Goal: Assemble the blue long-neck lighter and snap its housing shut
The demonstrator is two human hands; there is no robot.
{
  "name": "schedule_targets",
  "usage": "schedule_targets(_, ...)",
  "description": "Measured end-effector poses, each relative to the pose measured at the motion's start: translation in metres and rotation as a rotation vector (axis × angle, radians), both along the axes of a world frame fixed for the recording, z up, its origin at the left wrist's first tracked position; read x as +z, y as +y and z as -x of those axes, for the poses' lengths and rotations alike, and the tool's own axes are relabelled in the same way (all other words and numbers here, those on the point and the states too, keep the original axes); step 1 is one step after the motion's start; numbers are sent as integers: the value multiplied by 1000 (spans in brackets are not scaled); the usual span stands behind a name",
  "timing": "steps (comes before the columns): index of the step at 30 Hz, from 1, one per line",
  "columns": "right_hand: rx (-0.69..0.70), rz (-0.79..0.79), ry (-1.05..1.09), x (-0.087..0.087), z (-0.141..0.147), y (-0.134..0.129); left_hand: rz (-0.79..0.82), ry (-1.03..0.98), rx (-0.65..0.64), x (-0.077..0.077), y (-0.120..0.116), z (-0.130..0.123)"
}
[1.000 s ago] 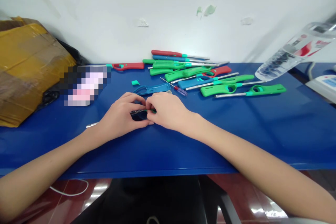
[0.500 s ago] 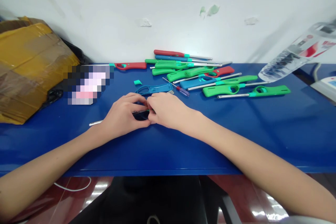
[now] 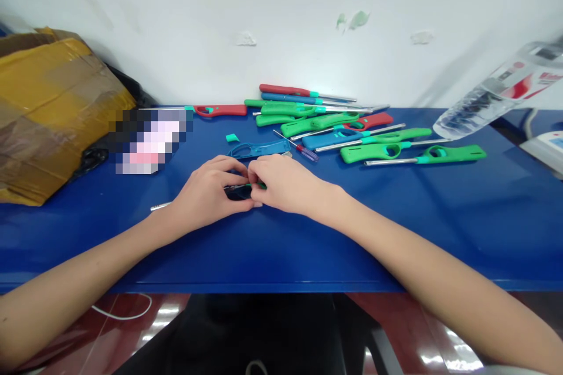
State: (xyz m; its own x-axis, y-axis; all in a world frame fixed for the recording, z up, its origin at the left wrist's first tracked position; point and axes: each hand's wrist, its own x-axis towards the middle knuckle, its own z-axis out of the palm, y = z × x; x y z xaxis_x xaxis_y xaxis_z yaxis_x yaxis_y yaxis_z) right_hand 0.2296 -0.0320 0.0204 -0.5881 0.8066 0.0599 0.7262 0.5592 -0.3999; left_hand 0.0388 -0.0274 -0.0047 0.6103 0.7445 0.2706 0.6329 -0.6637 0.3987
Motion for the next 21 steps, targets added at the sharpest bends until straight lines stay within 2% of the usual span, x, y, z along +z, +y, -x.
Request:
schedule_targets(5,123,17,133,6,-18,10,-16,-10,-26,-4,4,3)
schedule_targets(10,32,-52,158,15,-46,7,-8,10,-22,-3,4,6)
schedule_targets(15,50,-77,95,6,-62,-9,-5,33,-40,4,5,10)
schedule_targets(21,96,-133,56,-4,-59,-13,-7,-19,-131,7,11,13)
